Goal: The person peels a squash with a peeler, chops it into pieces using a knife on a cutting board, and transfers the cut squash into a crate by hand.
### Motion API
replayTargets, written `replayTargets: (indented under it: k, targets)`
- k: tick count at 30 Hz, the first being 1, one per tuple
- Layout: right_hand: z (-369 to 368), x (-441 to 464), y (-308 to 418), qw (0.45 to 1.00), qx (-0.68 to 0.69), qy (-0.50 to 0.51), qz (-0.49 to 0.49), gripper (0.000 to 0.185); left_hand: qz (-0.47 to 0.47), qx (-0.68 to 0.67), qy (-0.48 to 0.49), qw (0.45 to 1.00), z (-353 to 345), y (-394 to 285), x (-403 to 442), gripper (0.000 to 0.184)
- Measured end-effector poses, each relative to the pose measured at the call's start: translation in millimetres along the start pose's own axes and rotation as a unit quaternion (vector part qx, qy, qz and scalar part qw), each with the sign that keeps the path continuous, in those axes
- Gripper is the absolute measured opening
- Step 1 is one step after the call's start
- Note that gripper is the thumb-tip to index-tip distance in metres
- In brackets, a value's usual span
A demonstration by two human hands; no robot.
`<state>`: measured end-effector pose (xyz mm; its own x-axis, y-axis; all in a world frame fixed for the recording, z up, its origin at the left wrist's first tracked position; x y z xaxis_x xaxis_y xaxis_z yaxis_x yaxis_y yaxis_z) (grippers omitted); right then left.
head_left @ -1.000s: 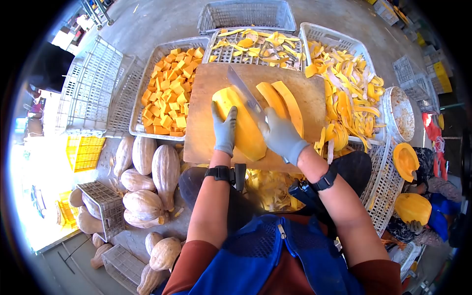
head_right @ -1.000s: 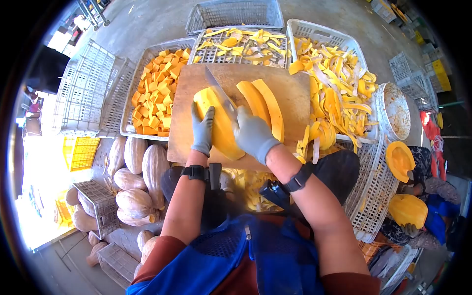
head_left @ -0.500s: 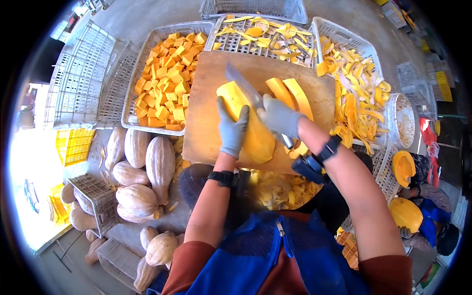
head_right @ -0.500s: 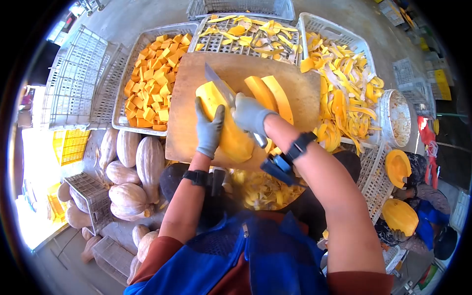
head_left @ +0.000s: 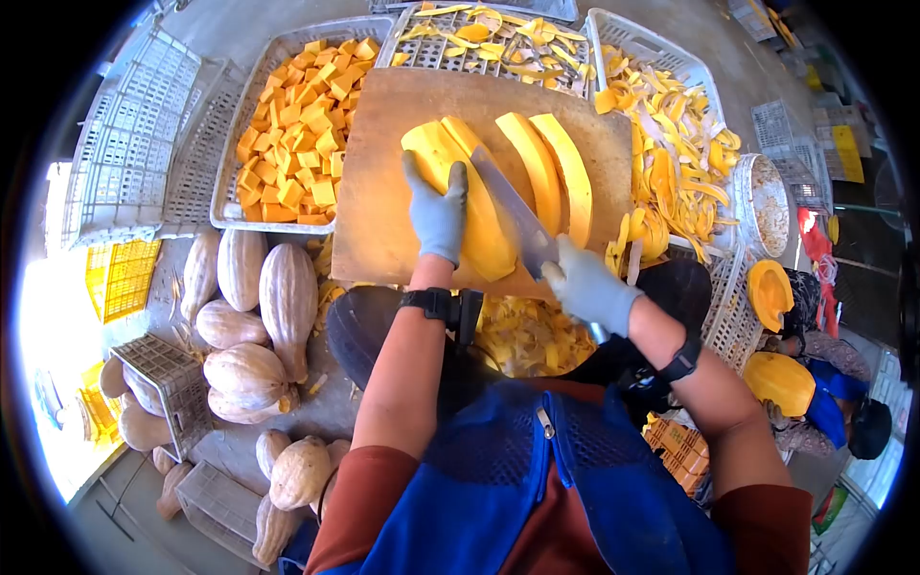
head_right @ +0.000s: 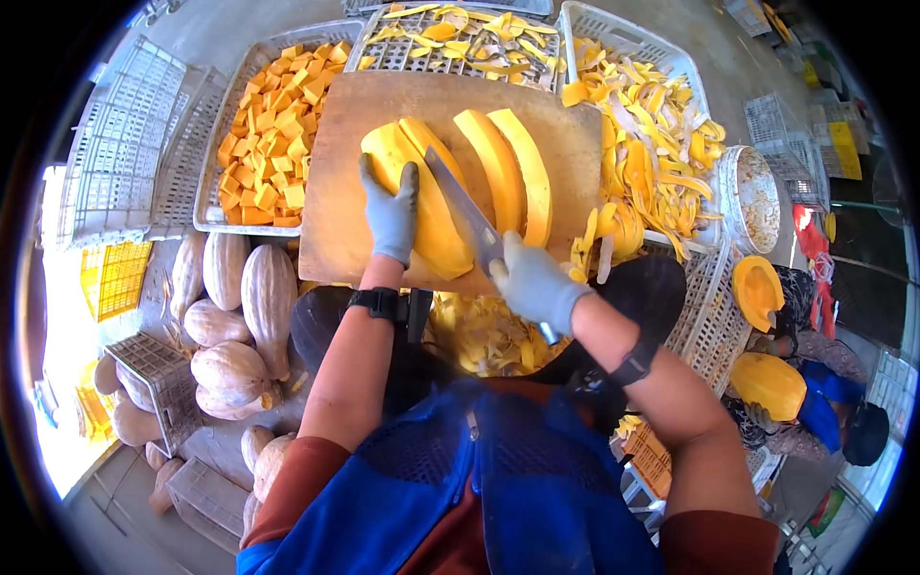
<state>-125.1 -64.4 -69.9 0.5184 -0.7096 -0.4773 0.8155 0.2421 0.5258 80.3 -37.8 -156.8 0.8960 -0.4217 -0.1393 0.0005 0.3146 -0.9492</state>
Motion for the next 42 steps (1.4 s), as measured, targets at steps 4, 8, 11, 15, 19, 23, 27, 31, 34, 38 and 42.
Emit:
replayTargets:
  k: [4,8,11,15,19,23,27,31,34,38,42]
  targets:
    - [-43.1,-1.9,-10.4,0.997,0.029,-0.078,-0.004,0.032,0.007,-0.022,-0.001,1.000,0.3,-1.0,-3.0,0.086]
    - [-79.4,1.0,-33.6,0.981,0.049,-0.184,0.042,0.028,-0.040,-0.008,-0.005,0.999,1.0,-2.9,-4.0,0.080]
    - [-60.3,0.3,-31.8,0.971,0.078,-0.209,0.081,0.027,-0.067,-0.113,-0.014,0.991,-5.2,31.6,7.4,0.069]
    - [-20.0,-4.7,7.8,0.963,0.082,-0.232,0.109,0.025,0.046,-0.267,0.030,0.962,0.0,33.0,-0.6,0.060]
    - [-0.9,20.6,53.0,0.952,0.058,-0.245,0.177,0.028,0.007,-0.206,-0.003,0.979,-1.4,37.7,1.7,0.060]
    - [8.1,41.1,81.0,0.975,-0.020,-0.165,0.149,0.031,0.009,-0.107,0.017,0.994,6.6,21.7,-7.3,0.061]
    - [7.3,50.6,95.1,0.983,-0.056,-0.107,0.136,0.032,-0.024,-0.017,0.006,1.000,3.4,28.3,-4.2,0.063]
    - [3.2,58.2,96.2,0.991,-0.063,-0.058,0.103,0.033,-0.033,0.053,0.018,0.998,2.8,25.8,-6.1,0.066]
    - [6.4,66.5,97.6,0.994,-0.068,-0.015,0.079,0.032,-0.008,0.101,0.054,0.993,6.4,22.5,-7.5,0.068]
    - [19.8,58.6,117.8,0.998,-0.005,0.057,-0.022,0.031,-0.030,0.101,0.061,0.993,8.6,24.3,-8.0,0.070]
    - [24.5,65.3,126.9,0.995,-0.065,0.071,-0.029,0.028,-0.044,0.118,0.072,0.989,9.5,22.4,-12.2,0.072]
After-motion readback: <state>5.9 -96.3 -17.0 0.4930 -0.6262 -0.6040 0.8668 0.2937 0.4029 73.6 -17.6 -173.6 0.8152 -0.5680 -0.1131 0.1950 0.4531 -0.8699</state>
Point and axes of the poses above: each hand's wrist, its own x-axis towards the middle knuckle, its own z-axis out of the back of the hand, y = z × x, the point moved 4 cm from there along x, towards the middle knuckle, and after that the axes turned 11 degrees about -y, right-handed, at the moved point
